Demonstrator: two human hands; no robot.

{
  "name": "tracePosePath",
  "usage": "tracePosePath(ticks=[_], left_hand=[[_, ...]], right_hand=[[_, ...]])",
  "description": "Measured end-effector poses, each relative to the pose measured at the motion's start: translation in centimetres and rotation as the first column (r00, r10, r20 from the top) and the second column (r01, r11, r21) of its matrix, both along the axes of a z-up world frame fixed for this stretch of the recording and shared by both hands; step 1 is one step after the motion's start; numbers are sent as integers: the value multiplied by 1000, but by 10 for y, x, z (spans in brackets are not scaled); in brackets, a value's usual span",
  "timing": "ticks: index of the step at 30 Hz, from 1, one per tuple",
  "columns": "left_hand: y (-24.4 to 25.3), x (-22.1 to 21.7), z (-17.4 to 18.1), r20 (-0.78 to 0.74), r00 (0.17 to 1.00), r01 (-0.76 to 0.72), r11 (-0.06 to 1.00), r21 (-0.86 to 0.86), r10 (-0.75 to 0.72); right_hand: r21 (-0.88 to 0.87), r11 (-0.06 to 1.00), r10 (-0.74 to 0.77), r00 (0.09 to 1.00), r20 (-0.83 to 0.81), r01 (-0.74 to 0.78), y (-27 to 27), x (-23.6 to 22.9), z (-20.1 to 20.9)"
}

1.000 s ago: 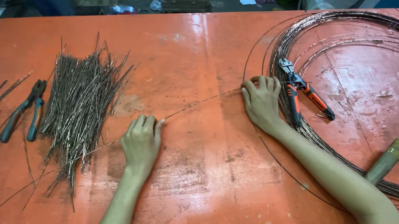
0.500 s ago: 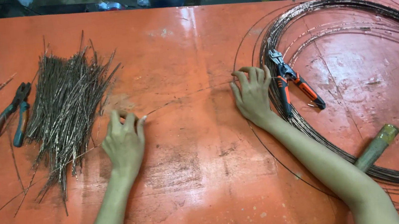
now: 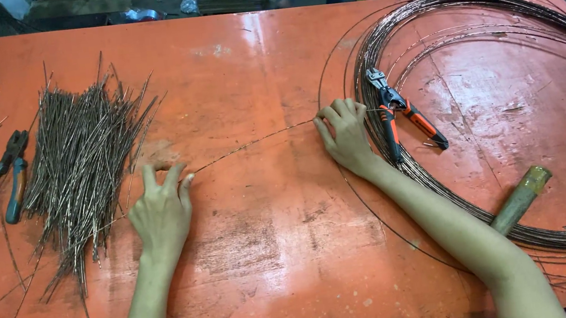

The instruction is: The person straightens a length of thin metal wire by hand on a red worktable, repeatedly bending and aligning it. They then use wire cutters to trim the wire and place the cut piece with other straightened wires.

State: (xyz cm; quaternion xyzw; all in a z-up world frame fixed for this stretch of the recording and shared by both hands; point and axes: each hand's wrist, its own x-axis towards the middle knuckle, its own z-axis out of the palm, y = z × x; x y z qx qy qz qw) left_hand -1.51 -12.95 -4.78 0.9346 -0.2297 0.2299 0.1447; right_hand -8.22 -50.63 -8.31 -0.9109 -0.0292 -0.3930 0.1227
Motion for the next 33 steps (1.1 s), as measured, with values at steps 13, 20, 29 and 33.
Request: tracePosePath(ticks=[13,20,29,33], left_hand=[[27,19,1,-44,974,227,964,135,-223],[9,8,1,113,978,168,984,62,-175],[3,5,-8,197,971,143,989,-25,-135],[1,5,-12,191,973,139,989,-57,-126]], right_hand=[[-19,996,79,990,-120,-82,-6,4,-10],[-7,995,101,990,-99,-102,-6,3,-9],[-1,995,99,991,-91,-100,-4,2,-7],[11,995,101,989,-105,-100,-5,3,-8]])
